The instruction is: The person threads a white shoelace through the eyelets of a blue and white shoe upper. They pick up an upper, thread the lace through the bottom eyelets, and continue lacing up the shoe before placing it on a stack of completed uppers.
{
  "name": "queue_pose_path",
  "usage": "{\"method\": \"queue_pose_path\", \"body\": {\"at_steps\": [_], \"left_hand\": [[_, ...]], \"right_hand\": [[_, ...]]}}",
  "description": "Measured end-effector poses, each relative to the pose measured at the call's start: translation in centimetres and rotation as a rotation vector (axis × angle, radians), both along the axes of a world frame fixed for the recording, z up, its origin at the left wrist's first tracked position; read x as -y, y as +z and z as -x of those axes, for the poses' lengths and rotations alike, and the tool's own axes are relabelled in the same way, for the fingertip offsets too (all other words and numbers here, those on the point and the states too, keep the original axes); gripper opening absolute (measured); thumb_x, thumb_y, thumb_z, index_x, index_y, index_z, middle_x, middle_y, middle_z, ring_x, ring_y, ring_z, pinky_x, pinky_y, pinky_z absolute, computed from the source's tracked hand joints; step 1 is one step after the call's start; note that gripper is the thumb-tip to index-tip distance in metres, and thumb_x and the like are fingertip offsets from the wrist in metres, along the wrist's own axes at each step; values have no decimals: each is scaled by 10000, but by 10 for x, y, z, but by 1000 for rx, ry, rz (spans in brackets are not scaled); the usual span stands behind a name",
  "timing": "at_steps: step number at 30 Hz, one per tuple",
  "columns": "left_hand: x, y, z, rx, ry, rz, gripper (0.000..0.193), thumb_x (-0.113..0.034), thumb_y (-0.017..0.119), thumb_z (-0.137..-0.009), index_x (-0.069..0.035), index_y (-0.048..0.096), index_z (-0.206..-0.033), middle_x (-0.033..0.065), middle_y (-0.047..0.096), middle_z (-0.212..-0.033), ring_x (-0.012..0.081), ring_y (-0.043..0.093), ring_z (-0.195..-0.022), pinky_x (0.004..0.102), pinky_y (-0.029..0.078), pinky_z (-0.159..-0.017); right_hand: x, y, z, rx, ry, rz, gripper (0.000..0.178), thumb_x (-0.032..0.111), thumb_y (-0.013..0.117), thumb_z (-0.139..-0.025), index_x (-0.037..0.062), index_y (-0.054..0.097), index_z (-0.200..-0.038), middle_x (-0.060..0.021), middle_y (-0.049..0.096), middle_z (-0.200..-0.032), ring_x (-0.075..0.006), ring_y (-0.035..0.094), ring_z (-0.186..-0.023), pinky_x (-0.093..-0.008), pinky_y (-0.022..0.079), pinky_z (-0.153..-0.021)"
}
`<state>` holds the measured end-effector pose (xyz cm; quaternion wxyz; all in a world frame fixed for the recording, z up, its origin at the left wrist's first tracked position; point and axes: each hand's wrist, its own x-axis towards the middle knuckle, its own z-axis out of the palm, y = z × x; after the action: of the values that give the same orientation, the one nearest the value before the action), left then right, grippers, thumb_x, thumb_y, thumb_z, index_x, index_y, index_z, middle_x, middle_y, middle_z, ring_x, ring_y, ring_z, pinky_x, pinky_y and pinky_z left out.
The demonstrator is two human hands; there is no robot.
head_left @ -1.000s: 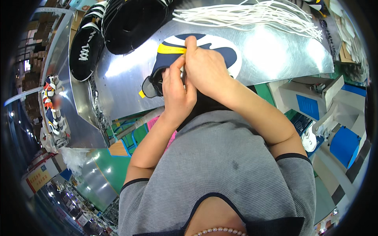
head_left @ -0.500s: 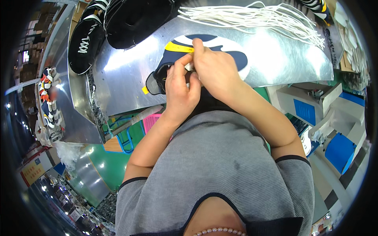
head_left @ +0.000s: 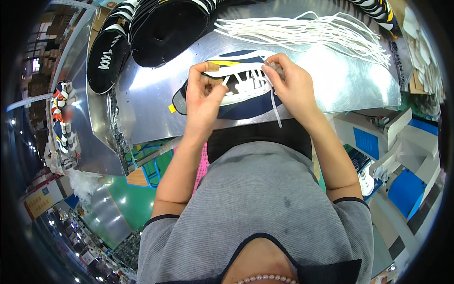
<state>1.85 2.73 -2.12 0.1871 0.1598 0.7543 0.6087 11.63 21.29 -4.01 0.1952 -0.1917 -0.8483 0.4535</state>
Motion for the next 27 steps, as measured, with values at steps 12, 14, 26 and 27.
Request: {"method": "queue_pose_path", "body": {"at_steps": [12, 14, 26, 27], "left_hand": [[-18, 21, -26, -910, -305, 566, 235, -93, 767, -790, -62, 637, -983, 80, 665, -915, 274, 628, -854, 382, 446, -800], [-16, 13, -17, -865, -244, 452, 202, -77, 757, -797, -63, 628, -952, 76, 666, -893, 275, 628, -803, 366, 442, -741], [-4, 22, 7, -973, -211, 146, 188, 6, 759, -769, -27, 640, -911, 122, 639, -843, 324, 614, -771, 397, 475, -691], [-6, 29, 3, -997, -263, 117, 184, 14, 754, -767, -29, 643, -908, 117, 632, -824, 313, 614, -756, 389, 475, -675]], "right_hand": [[-4, 20, -21, -195, -33, -199, 211, 35, 732, -763, 50, 589, -918, -83, 593, -869, -277, 640, -686, -371, 514, -599], [-7, 40, -34, -152, 131, -237, 192, 43, 700, -782, 60, 564, -916, -74, 581, -797, -278, 626, -655, -379, 487, -551], [16, 8, -19, -226, 66, 241, 252, 187, 752, -879, 4, 712, -1047, -59, 701, -770, -87, 603, -631, -245, 464, -592], [16, 11, -13, -69, 94, 439, 241, 186, 750, -883, 5, 714, -1038, -29, 682, -778, -66, 572, -648, -235, 440, -589]]}}
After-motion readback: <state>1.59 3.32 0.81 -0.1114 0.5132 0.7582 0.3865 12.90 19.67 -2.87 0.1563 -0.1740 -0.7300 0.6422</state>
